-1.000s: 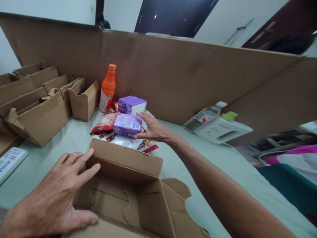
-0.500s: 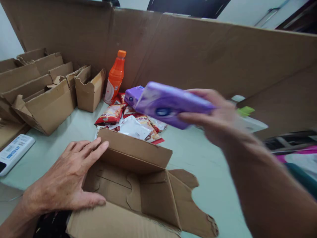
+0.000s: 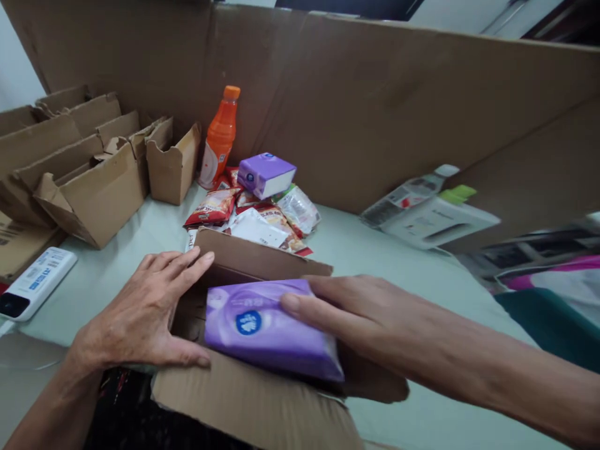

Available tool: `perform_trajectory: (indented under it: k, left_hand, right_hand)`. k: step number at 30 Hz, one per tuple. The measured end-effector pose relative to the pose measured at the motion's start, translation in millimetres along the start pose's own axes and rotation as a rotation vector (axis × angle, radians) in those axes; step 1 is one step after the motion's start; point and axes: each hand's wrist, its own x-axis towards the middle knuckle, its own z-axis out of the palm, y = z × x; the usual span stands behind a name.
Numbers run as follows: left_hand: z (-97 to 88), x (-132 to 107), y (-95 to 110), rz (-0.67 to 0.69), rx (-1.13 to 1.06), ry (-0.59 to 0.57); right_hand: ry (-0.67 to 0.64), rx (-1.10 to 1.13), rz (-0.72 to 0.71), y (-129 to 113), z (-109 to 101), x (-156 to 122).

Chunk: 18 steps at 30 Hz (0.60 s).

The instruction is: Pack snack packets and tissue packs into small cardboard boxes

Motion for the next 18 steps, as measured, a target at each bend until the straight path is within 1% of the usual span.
perform_trajectory:
  k: [2, 4, 5, 7, 9, 10, 14, 18]
  left_hand:
    - [-0.4, 1.2, -1.2, 0.007, 0.018, -0.019]
    - [-1.4, 2.8, -1.3, 0.011, 0.034, -0.042]
    - [-2.0, 3.5, -0.8, 0.013, 0.040, -0.050]
    - [-3.2, 4.4, 0.6, 0.010, 0.051, -0.063]
    - [-4.0, 4.4, 2.0, 0.003, 0.062, -0.074]
    - [-4.1, 4.2, 2.4, 0.002, 0.065, -0.078]
    - [-3.1, 3.5, 2.6, 0.004, 0.045, -0.076]
    - [-2.1, 2.5, 2.5, -0.007, 0.045, -0.066]
  right_hand:
    - [-0.043, 0.000, 0.010, -14.6, 7.3, 13.4]
    - [-0.061, -0.024, 0.036, -22.3, 17.2, 24.8]
    - [-0.071, -0.040, 0.023, -24.1, 22.4, 29.4]
    - [-0.109, -0.060, -0.078, -25.6, 31.1, 35.8]
    - [-0.150, -0.025, -0.172, -26.4, 36.2, 38.5]
    - [-0.172, 0.012, -0.172, -27.2, 37.3, 39.0]
    - [-0.243, 0.197, -0.055, -32.6, 36.0, 41.6]
    - [-0.228, 0.298, -0.105, -34.2, 36.9, 49.6]
